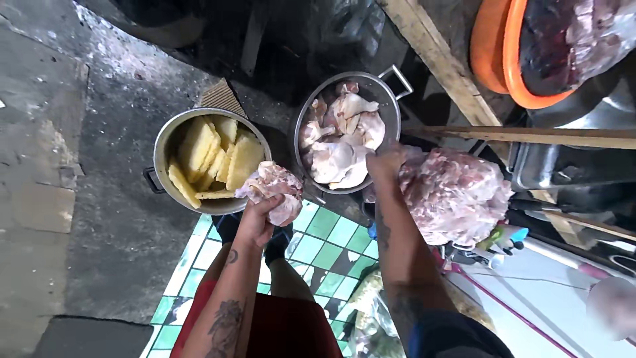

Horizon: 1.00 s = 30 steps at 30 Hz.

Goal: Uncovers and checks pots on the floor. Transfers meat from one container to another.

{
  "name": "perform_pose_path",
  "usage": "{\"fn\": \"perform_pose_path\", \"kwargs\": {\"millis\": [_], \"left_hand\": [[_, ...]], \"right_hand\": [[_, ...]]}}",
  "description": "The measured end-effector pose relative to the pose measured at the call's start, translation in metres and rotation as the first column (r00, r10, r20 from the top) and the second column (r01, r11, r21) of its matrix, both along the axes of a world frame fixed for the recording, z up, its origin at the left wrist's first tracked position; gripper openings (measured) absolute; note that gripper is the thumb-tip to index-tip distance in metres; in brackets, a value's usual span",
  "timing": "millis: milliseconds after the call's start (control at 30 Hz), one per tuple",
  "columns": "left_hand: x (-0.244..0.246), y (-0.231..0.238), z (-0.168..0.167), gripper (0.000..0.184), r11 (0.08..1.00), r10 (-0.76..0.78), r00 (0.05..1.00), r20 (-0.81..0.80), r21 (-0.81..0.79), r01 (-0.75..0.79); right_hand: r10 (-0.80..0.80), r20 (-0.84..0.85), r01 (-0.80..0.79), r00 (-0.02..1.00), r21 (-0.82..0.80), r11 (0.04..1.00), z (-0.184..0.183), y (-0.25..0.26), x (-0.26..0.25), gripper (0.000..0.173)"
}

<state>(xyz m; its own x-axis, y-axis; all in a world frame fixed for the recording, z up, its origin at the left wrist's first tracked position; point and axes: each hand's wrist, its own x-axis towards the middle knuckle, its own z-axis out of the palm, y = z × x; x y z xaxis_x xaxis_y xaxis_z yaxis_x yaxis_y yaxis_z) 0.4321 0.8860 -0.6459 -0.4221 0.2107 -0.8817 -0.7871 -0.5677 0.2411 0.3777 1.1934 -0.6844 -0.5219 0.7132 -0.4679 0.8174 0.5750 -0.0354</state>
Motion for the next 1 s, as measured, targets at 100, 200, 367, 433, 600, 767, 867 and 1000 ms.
{"fn": "perform_pose_path", "kwargs": {"millis": [100, 200, 367, 433, 600, 767, 867, 1000], "left_hand": [[-0.004, -0.002, -0.001, 0.024, 0.999, 0.033, 0.999, 0.024, -0.01, -0.033], [-0.006, -0.004, -0.003, 0.024, 0.999, 0.045, 0.999, 0.025, -0.012, -0.045], [-0.013, -0.007, -0.004, 0.025, 0.998, 0.038, 0.999, 0.013, -0.042, -0.037], [-0.015, -0.01, -0.005, 0.025, 0.998, 0.051, 0.998, 0.019, -0.04, -0.051], [-0.017, -0.011, -0.005, 0.026, 0.995, 0.098, 0.995, 0.035, -0.027, -0.097], [-0.016, -0.008, -0.007, 0.025, 0.993, 0.116, 0.992, 0.048, 0.001, -0.116], [-0.017, -0.006, -0.006, 0.025, 0.994, 0.109, 0.992, 0.06, 0.006, -0.109], [-0.015, -0.004, -0.009, 0.026, 0.994, 0.109, 0.992, 0.062, 0.004, -0.11]], "right_hand": [[0.135, -0.246, -0.15, 0.96, -0.04, 0.988, -0.002, -0.017, -0.048, 0.061], [0.173, -0.295, -0.274, 0.94, -0.347, 0.897, -0.04, -0.036, -0.092, 0.062], [0.267, -0.042, -0.266, 0.963, -0.326, 0.907, -0.092, -0.084, -0.127, 0.053], [0.299, -0.016, -0.293, 0.954, -0.252, 0.922, -0.094, -0.095, -0.125, 0.045], [0.193, -0.329, -0.292, 0.924, -0.284, 0.913, -0.097, -0.062, -0.091, 0.037], [-0.411, -0.525, 0.032, 0.745, -0.588, 0.808, -0.081, -0.028, -0.065, 0.023], [-0.452, -0.502, 0.055, 0.737, -0.622, 0.781, -0.062, -0.015, -0.064, 0.021], [-0.148, -0.506, -0.137, 0.85, -0.482, 0.865, -0.061, -0.011, -0.08, 0.033]]}}
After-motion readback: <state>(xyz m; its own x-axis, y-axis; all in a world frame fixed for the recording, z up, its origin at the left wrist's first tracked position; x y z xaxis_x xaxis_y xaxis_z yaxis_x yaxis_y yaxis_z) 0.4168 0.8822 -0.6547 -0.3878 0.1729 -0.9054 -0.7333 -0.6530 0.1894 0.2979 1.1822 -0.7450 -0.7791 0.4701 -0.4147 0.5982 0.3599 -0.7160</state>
